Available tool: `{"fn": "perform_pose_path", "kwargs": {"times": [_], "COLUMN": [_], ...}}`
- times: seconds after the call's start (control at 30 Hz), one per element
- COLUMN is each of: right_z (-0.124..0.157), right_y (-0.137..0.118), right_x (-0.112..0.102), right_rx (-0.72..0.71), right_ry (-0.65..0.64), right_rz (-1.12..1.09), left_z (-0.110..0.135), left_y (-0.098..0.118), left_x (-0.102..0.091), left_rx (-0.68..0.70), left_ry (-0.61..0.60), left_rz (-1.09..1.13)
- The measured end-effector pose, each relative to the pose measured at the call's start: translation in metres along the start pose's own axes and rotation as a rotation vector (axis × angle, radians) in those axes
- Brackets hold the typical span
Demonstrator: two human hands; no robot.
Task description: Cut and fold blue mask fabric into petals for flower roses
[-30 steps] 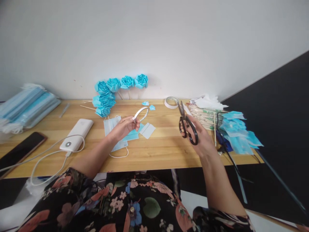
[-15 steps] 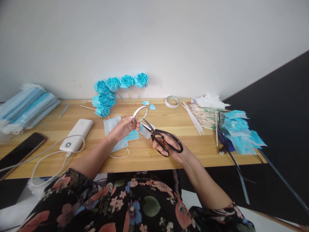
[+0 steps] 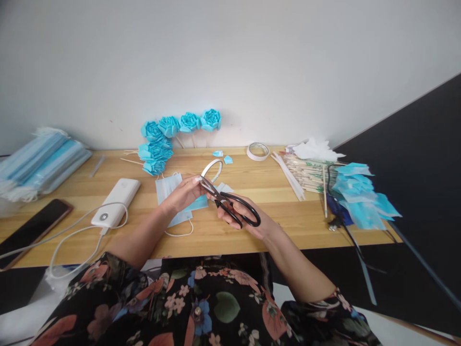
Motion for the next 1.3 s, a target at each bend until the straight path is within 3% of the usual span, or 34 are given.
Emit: {"fn": "perform_pose_path", "kwargs": {"times": [0.6, 1.0, 1.3], "right_z": [-0.015, -0.013, -0.017], "right_y": [0.01, 0.011, 0.012], "right_x": [-0.004, -0.007, 0.0], "right_rx": [-0.018, -0.095, -0.093], "right_ry": [0.012, -0.118, -0.129], "right_rz": [0.046, 0.073, 0.023], "left_z": [0.002, 0.004, 0.005], "left_y": [0.0, 0.004, 0.005], "left_x": [0.004, 0.006, 0.007], "left_rx": [-0.035, -0.009, 0.021], "left_ry": [-0.02, -0.031, -0.053], "left_rz": [-0.036, -0.005, -0.043]}}
Point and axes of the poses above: each hand's wrist, its own z-axis away from the middle knuckle, its own x-axis out of the palm, y = z × x, the point moved 1 cm from there along -z, towards the middle knuckle, and after that the axes turned 7 degrees about y, right-handed, at the moved point
